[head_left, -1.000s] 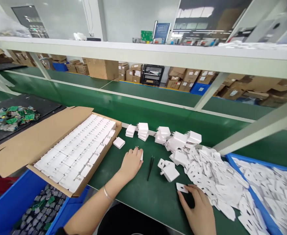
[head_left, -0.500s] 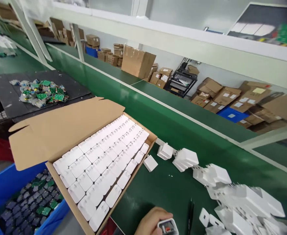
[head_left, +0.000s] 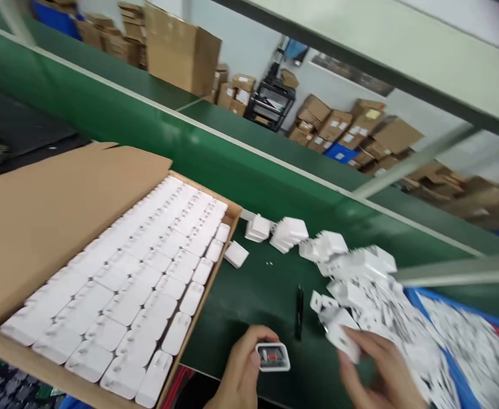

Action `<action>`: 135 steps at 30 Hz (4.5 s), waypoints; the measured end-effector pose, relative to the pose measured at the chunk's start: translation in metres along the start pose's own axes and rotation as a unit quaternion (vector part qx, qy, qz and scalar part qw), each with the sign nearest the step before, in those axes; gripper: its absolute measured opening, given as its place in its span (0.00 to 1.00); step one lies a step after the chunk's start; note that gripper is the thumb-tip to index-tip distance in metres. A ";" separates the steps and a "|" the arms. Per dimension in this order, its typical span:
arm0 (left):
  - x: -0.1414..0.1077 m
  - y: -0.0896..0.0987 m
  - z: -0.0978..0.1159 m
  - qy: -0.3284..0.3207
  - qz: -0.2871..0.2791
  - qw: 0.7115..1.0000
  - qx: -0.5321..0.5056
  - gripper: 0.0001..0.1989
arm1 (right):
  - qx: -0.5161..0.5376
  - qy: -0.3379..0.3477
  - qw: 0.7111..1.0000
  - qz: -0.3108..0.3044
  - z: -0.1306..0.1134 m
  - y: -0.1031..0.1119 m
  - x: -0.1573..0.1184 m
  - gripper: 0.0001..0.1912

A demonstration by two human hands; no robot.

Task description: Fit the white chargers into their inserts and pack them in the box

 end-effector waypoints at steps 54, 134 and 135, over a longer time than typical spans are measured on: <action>0.008 -0.103 0.010 -0.089 -0.174 0.950 0.245 0.23 | 0.565 -0.244 0.776 -0.142 0.042 -0.071 -0.082 0.19; 0.250 0.059 0.138 -0.071 0.061 0.607 0.789 0.21 | 0.496 -0.196 0.829 -0.171 0.039 -0.078 -0.079 0.12; 0.247 0.054 0.143 -0.079 0.061 0.602 0.792 0.23 | 0.497 -0.196 0.827 -0.172 0.039 -0.079 -0.079 0.12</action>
Point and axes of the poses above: each hand's wrist, its own x-axis towards the middle knuckle, its own y-axis out of the back of the hand, z = x × y, the point moved 8 cm from there along x, towards the middle knuckle, and after that the axes turned 11 degrees about -y, right-handed, at the moved point
